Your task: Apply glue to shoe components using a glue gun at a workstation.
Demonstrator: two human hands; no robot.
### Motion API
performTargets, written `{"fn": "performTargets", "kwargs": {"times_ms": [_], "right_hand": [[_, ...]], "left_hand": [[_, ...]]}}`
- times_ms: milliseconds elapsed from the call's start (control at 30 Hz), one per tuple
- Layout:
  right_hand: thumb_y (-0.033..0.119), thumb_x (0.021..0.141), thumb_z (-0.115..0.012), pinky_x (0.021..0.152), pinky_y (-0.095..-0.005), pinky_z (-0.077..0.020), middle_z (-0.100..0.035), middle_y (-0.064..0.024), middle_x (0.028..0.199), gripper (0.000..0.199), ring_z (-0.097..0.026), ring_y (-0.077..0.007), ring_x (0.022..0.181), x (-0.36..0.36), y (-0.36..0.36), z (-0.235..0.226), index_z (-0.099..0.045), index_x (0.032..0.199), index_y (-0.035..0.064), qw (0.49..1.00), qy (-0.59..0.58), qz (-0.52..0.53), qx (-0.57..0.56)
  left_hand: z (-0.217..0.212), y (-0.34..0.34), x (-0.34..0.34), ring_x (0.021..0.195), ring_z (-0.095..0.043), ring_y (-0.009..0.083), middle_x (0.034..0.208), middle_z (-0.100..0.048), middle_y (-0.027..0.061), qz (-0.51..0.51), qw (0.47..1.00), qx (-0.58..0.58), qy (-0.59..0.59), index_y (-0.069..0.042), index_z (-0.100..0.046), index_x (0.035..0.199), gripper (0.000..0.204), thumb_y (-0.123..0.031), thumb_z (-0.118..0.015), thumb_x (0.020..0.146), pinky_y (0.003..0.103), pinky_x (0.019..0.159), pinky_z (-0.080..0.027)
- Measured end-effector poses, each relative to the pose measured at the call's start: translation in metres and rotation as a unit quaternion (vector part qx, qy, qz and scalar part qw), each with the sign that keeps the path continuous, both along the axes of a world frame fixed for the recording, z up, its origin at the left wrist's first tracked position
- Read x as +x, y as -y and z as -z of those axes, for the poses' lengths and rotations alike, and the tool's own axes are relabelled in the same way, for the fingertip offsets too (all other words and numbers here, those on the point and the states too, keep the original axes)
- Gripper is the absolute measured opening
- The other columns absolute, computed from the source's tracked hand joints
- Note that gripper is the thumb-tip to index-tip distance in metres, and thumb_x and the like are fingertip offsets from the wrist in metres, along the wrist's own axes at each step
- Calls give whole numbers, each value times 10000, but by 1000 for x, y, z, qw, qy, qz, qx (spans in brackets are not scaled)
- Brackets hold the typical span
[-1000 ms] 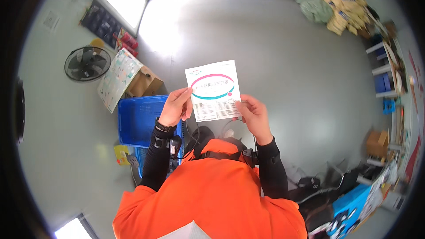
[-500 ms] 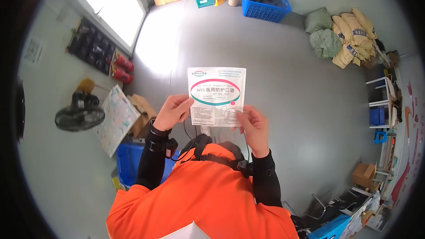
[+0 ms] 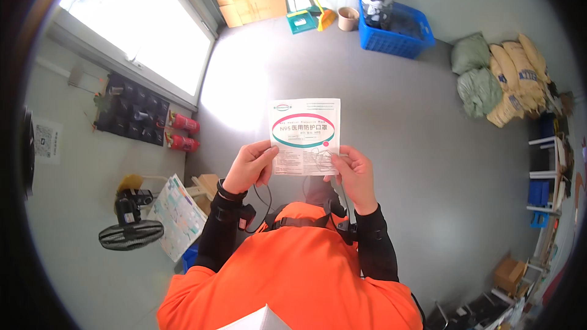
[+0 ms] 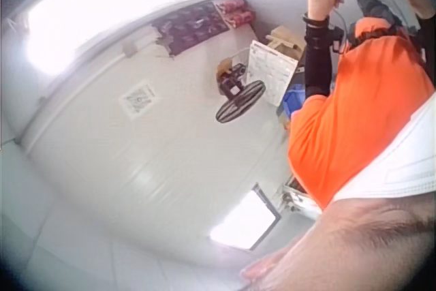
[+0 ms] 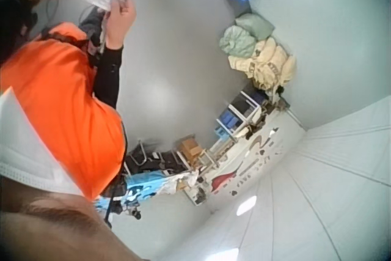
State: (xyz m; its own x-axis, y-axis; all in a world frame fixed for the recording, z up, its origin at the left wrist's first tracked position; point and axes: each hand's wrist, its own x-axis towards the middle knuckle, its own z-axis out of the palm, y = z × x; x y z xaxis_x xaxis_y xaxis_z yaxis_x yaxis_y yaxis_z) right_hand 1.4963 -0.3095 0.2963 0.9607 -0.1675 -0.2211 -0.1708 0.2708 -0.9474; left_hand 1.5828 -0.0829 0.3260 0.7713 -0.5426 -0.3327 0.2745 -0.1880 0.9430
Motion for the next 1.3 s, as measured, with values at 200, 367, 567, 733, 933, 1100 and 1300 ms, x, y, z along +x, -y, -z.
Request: {"fn": "performTargets", "kwargs": {"times_ms": [200, 367, 567, 733, 933, 1100, 1300], "right_hand": [[92, 877, -554, 446, -195, -366, -660, -63, 747, 216, -578, -93, 518, 141, 40, 18, -572, 1055, -30, 998, 13, -58, 8], [98, 880, -551, 449, -194, -379, -660, -69, 746, 225, -579, -92, 519, 242, 72, 9, -562, 1055, -44, 997, 18, -78, 8], [107, 885, -549, 448, -187, -387, -654, -68, 733, 213, -598, -95, 546, 339, 98, 19, -584, 1042, -33, 999, 7, -46, -3], [104, 877, -553, 434, -202, -402, -658, -88, 735, 219, -612, -117, 539, 425, 128, 105, -593, 1045, -32, 996, -18, 33, -75], [77, 871, -503, 410, -258, -444, -655, -107, 716, 213, -640, -163, 514, 505, 193, 182, -598, 1026, -35, 905, -176, 137, -362], [88, 798, -512, 665, -407, -502, -651, -164, 756, 184, -642, -310, 688, 619, 245, 222, -623, 929, 22, 827, -259, 148, -476], [57, 747, -543, 659, -390, -520, -649, -201, 792, 191, -650, -324, 713, 773, 284, 329, -639, 902, 0, 775, -249, 114, -570]], "left_hand": [[7, 28, 114, 320, -407, 73, 505, -552, 57, -67, 995, -21, -71, 30, -575, 1064, 269, -181, -453, 951, 185, 329, -302], [0, 57, 202, 326, -440, 100, 578, -601, 97, -105, 984, -85, -120, 41, -561, 1075, 290, -195, -442, 956, 190, 324, -314], [35, 84, 314, 447, -554, 121, 759, -663, 126, -54, 974, -131, -179, 38, -504, 1174, 313, -173, -422, 958, 176, 374, -375], [107, 92, 425, 792, -651, 162, 1060, -637, 119, -31, 996, -22, -75, 16, -450, 1264, 383, -179, -445, 935, 203, 568, -481], [252, 46, 540, 717, -650, 162, 953, -663, 115, -33, 975, 172, -136, -7, -522, 1175, 344, -229, -479, 916, 244, 550, -478], [307, -37, 567, 660, -648, 183, 894, -674, 114, -142, 934, 242, -223, -24, -543, 1126, 325, -253, -496, 900, 257, 494, -460], [312, -188, 426, 646, -633, 250, 834, -641, 164, -401, 869, -25, -288, -8, -521, 1086, 261, -190, -504, 899, 331, 501, -500]]}}
